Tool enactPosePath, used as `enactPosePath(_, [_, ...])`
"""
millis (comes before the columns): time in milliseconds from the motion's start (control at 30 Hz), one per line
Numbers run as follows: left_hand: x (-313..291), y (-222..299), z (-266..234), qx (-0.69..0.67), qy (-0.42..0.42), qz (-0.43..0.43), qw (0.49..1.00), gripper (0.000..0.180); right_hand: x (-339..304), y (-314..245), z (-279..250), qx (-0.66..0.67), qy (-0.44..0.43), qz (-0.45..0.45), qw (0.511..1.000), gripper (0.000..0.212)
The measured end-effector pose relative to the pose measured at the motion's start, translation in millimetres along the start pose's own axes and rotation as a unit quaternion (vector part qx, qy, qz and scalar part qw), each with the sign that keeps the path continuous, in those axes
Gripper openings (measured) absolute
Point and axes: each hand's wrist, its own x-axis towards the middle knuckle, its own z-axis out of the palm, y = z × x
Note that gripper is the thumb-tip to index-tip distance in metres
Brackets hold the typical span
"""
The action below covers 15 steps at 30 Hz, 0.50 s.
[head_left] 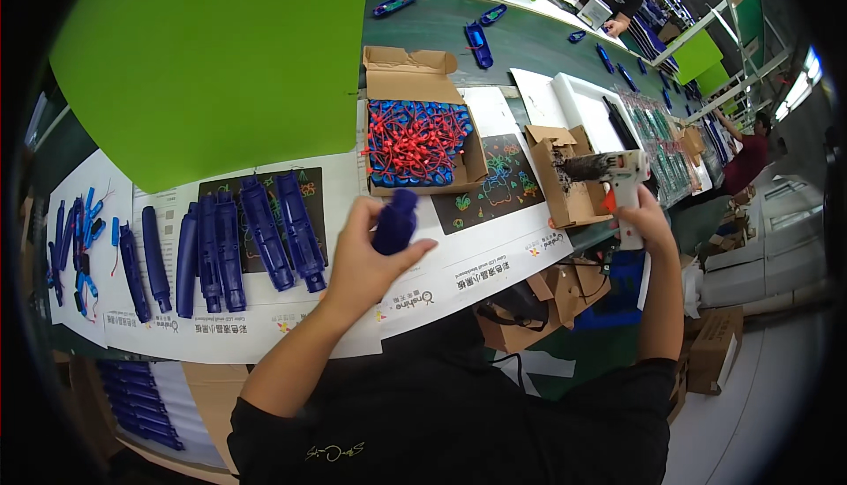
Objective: Assembling electronic components by using a heat gun and applying small parts to blue plastic housings on an assembly line.
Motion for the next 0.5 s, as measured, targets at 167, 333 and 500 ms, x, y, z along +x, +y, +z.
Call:
enactPosePath(167, [-3.9,-3.6,-8.7,-0.123,-0.015,-0.156,0.980,0.033,-0.4,10.8,-10.2,0.026,-0.062,0.062,0.996,0.040])
enactPosePath(333, [-16.0,3.8,-18.9,-0.451,-0.004,-0.249,0.857,0.054,-33.6,-13.6,-60.2,0.146,0.080,-0.138,0.976,0.049])
enactPosePath(500, [-17.2,7.3,-11.7,-0.444,-0.011,-0.270,0.854,0.054,-88.7,-53.4,-103.7,0.146,0.155,-0.286,0.934,0.061])
